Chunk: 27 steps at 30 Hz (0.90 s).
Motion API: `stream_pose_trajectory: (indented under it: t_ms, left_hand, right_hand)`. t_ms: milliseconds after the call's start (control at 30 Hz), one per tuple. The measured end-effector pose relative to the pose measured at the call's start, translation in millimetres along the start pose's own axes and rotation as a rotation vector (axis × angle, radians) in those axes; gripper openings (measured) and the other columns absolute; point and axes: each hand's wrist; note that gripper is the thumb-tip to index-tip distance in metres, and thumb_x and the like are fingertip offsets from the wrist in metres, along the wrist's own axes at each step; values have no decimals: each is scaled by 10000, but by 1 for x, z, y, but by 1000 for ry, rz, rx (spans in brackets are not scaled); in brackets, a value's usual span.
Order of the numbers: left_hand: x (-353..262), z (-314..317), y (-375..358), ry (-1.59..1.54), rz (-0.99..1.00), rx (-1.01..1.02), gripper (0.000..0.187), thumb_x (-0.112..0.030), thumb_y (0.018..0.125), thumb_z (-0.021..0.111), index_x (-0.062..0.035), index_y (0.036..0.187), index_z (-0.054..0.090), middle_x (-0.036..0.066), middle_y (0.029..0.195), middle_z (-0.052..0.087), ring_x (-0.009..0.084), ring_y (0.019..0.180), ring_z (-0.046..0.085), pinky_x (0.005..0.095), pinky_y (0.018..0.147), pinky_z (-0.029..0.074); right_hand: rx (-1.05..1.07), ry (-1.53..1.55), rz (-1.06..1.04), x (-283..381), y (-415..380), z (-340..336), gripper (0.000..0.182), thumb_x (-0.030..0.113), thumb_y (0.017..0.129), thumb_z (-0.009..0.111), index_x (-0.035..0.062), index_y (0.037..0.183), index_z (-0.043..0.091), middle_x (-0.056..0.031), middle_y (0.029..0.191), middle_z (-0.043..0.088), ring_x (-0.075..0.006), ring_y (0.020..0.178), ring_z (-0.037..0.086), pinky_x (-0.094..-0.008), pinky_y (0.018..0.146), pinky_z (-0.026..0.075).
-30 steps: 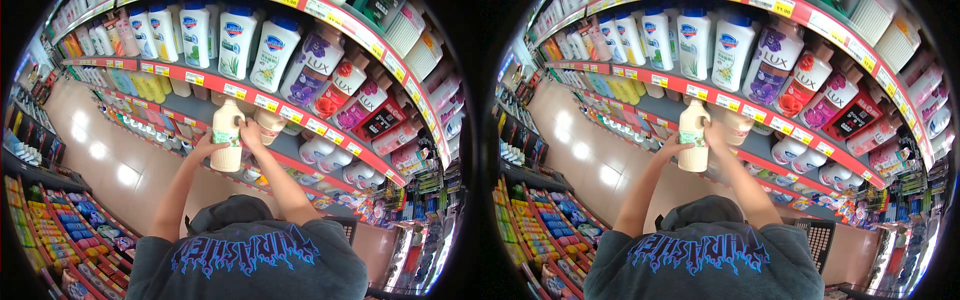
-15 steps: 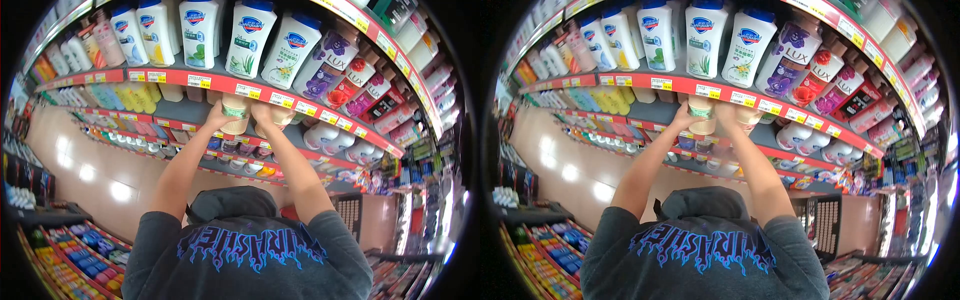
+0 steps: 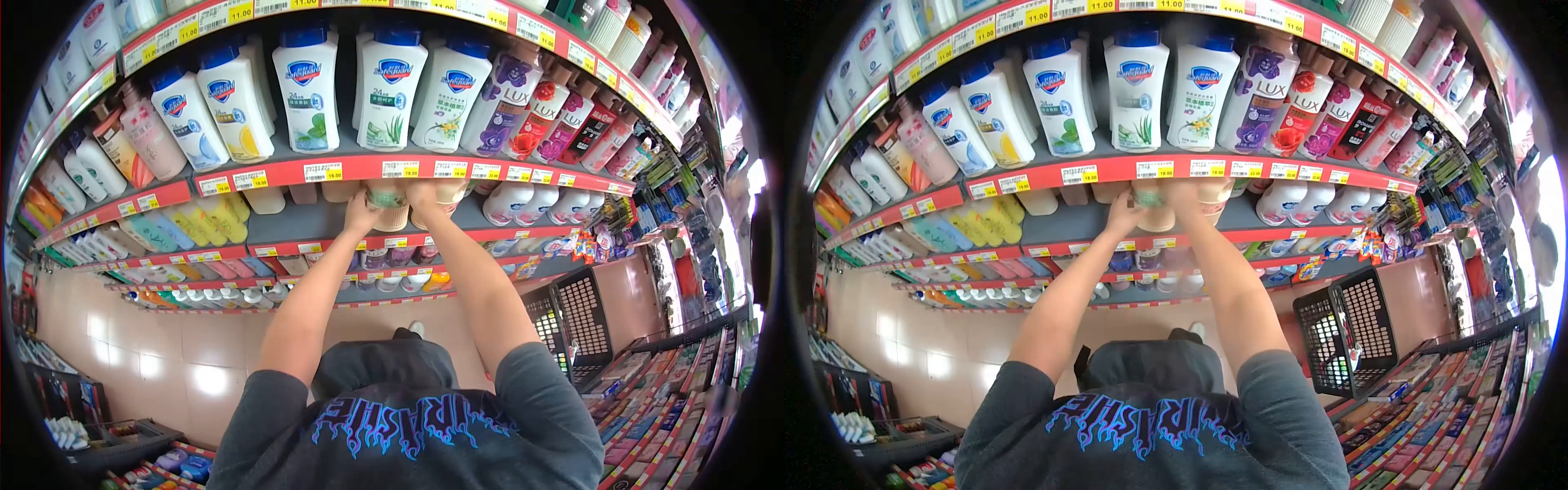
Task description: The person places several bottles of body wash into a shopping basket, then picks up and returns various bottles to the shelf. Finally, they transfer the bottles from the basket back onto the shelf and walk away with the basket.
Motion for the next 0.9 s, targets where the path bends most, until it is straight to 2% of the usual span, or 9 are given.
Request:
stream_pose_trajectory:
  t_ms: [100,267,433,533,633,700,800,833,900]
  left_hand:
    - [1,-2,-3,-419,-106,53,666,-141,673,688,23,1245,391,213,1178,465,328,1052,504,367,861,451]
    - [-8,-9,-4,-479,-66,139,789,-99,665,711,7,1321,286,199,1303,348,299,1145,465,352,901,446]
    - [32,19,-3,-480,-100,226,870,-43,676,703,-38,1378,189,155,1376,275,318,1206,407,355,924,430]
    - [33,18,-7,-508,-132,250,878,1,681,679,-60,1390,164,144,1394,263,320,1222,384,365,954,404]
    - [22,16,-8,-574,-146,196,881,14,685,662,-59,1395,145,135,1404,261,306,1230,378,358,956,399]
    - [17,16,-4,-468,-162,207,879,13,692,653,-58,1397,133,134,1408,260,289,1238,372,350,963,389]
    - [13,22,12,-352,-138,144,835,-19,682,664,-34,1369,191,152,1350,353,268,1241,372,321,995,342]
    - [19,29,14,-323,-137,112,815,-35,676,672,-23,1355,223,161,1320,400,263,1241,374,309,1008,321]
    - [29,40,10,-395,-172,88,749,-16,703,638,-19,1343,248,162,1317,404,254,1242,374,312,1002,324]
  right_hand:
    - [-29,17,-87,-26,5,23,243,78,799,544,-22,1020,553,-195,937,606,-293,796,595,-371,679,465]
    - [7,204,135,-39,12,37,242,44,768,570,-32,997,549,-190,978,597,-272,889,576,-358,746,452]
    - [301,4,-6,38,14,-19,290,20,766,555,-39,1048,514,-196,1031,576,-265,966,555,-351,798,438]
    - [269,28,15,49,12,-24,321,5,765,546,-43,1078,493,-199,1063,564,-261,1012,542,-347,828,429]
    - [-11,227,167,5,-34,2,388,76,797,511,-25,1162,428,-222,1176,482,-307,1124,462,-381,918,378]
    - [-244,493,-65,3,-80,3,473,-86,780,446,-31,1237,334,-225,1137,509,-277,1136,483,-338,916,395]
    - [112,494,40,4,-165,-52,355,-62,808,477,-4,1157,453,-159,1070,564,-249,1003,576,-324,842,454]
    - [71,555,-127,-12,-192,-57,308,-40,814,483,10,1118,493,-150,1026,581,-250,967,593,-325,816,466]
    - [189,314,-78,-57,-257,-84,291,-7,785,507,2,1076,493,-198,969,590,-335,911,591,-366,771,474]
Point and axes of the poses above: each hand's wrist, its own y-axis towards the middle knuckle, its own z-axis out of the palm, x = y × z
